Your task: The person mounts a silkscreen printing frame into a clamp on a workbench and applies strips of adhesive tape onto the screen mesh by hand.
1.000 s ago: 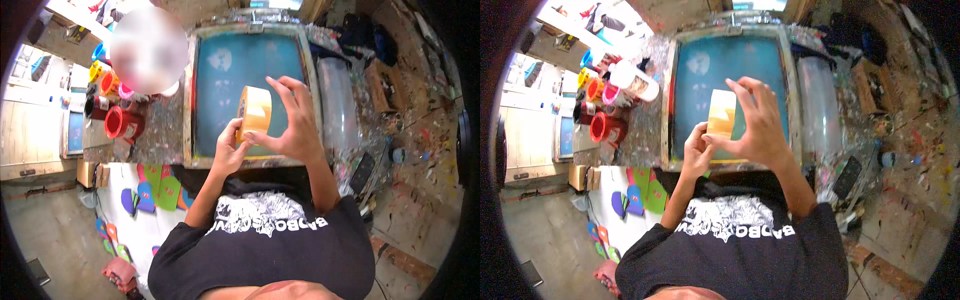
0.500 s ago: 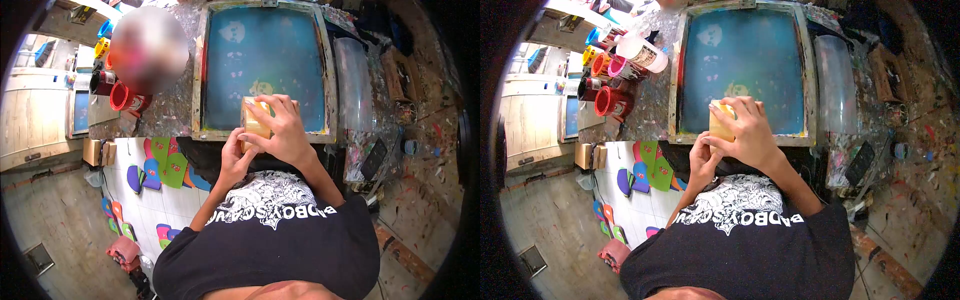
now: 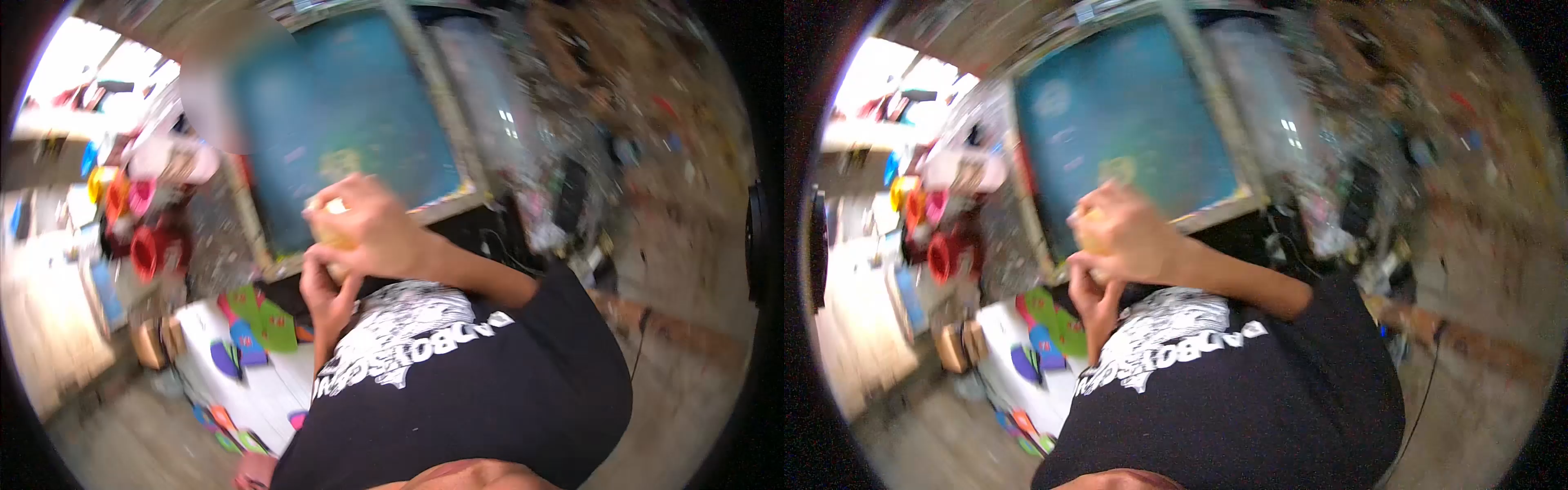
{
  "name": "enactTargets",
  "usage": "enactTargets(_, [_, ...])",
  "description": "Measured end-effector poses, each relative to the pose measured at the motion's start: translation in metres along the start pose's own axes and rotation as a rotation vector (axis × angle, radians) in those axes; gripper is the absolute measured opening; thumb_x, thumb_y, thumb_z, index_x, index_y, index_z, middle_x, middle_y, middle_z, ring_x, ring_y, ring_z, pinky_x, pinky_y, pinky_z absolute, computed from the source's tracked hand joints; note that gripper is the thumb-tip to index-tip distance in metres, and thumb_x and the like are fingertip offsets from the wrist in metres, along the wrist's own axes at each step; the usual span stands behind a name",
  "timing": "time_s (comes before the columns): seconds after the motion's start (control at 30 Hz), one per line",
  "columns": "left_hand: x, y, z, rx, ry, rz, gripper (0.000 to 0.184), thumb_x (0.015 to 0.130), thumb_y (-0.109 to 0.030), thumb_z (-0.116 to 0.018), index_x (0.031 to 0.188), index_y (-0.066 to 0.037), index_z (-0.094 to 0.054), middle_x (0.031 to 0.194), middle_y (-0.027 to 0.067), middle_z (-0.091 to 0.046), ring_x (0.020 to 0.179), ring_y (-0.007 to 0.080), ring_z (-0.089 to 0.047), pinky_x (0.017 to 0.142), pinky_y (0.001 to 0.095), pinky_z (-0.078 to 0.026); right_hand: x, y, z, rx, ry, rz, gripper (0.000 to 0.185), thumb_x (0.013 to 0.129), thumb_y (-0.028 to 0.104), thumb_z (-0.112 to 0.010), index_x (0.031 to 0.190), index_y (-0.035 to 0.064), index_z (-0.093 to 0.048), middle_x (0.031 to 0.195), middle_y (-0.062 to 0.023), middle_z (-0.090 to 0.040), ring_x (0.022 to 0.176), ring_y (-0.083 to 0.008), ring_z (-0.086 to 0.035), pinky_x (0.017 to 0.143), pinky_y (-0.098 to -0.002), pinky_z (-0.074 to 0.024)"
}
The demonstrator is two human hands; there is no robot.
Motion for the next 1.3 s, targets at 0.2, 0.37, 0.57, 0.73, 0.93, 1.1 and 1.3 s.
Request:
enactTargets(0.2, [-0.018, 0.034, 0.004, -0.117, -0.069, 0.118, 0.056, 0.087, 0.002, -0.072, 0.138, 0.007, -0.048, 0.138, 0.0155, -0.053, 0.124, 0.0198, -0.054, 0.103, 0.0325, -0.044, -0.006, 0.006, -0.003, -0.006, -0.05, 0.0, 0.036, 0.069, 0.023, -0.077, 0.097, 0.0047, -0.062, 0.106, -0.0089, -0.06, 0.104, -0.0275, -0.056, 0.091, -0.0412, -0.0474])
enactTargets(0.37, [-0.005, 0.041, 0.007, 0.166, 0.151, 0.049, 0.061, 0.087, 0.002, -0.071, 0.142, 0.008, -0.044, 0.143, 0.0171, -0.05, 0.127, 0.0221, -0.053, 0.105, 0.033, -0.042, -0.004, 0.001, -0.008, -0.057, -0.091, -0.056, 0.038, 0.062, 0.017, -0.076, 0.094, 0.0038, -0.06, 0.1, -0.0096, -0.056, 0.097, -0.0273, -0.055, 0.084, -0.0398, -0.0492])
enactTargets(0.57, [-0.008, 0.048, 0.008, 0.147, 0.168, 0.081, 0.067, 0.087, 0.0, -0.07, 0.146, 0.009, -0.039, 0.147, 0.0189, -0.048, 0.129, 0.0254, -0.053, 0.108, 0.0346, -0.04, -0.003, -0.007, -0.011, 0.037, -0.145, -0.029, 0.033, 0.061, 0.016, -0.076, 0.088, 0.0053, -0.061, 0.096, -0.0081, -0.056, 0.093, -0.0269, -0.055, 0.08, -0.0407, -0.0485])
enactTargets(0.73, [-0.007, 0.038, 0.0, 0.15, 0.101, -0.009, 0.067, 0.089, -0.003, -0.07, 0.147, 0.008, -0.04, 0.145, 0.0196, -0.05, 0.129, 0.0261, -0.053, 0.109, 0.0354, -0.039, -0.004, -0.006, -0.015, 0.033, -0.179, 0.026, 0.025, 0.062, 0.015, -0.075, 0.081, 0.0065, -0.061, 0.092, -0.0065, -0.057, 0.089, -0.0253, -0.055, 0.077, -0.0395, -0.0476])
enactTargets(0.93, [-0.002, 0.036, -0.007, 0.186, 0.175, 0.03, 0.067, 0.088, -0.005, -0.071, 0.146, 0.007, -0.041, 0.144, 0.0203, -0.051, 0.13, 0.0269, -0.053, 0.11, 0.0359, -0.039, -0.013, -0.008, -0.004, 0.003, -0.322, -0.047, 0.021, 0.068, 0.015, -0.075, 0.085, 0.0053, -0.068, 0.097, -0.0056, -0.063, 0.089, -0.0244, -0.059, 0.075, -0.0386, -0.0495])
enactTargets(1.1, [0.0, 0.033, -0.015, 0.206, 0.237, 0.067, 0.067, 0.088, -0.006, -0.071, 0.146, 0.007, -0.041, 0.143, 0.0208, -0.052, 0.131, 0.0276, -0.053, 0.11, 0.0363, -0.039, -0.027, -0.009, 0.005, -0.062, -0.337, -0.046, 0.022, 0.072, 0.018, -0.077, 0.09, 0.0066, -0.071, 0.097, -0.0043, -0.065, 0.09, -0.0232, -0.062, 0.076, -0.038, -0.0506])
enactTargets(1.3, [-0.002, 0.024, -0.022, 0.252, 0.293, 0.069, 0.064, 0.087, -0.008, -0.073, 0.143, 0.006, -0.045, 0.14, 0.0216, -0.054, 0.13, 0.0295, -0.053, 0.108, 0.0374, -0.04, -0.039, -0.005, 0.022, -0.109, -0.245, -0.099, 0.019, 0.077, 0.021, -0.078, 0.091, 0.0086, -0.072, 0.1, -0.0045, -0.068, 0.093, -0.0221, -0.065, 0.08, -0.0367, -0.0507])
Point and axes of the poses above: each hand's wrist, its own x-axis towards the middle knuckle, its own z-axis out of the back of the hand, y = z × x, the point moved 4 cm from there along x, towards the middle knuckle
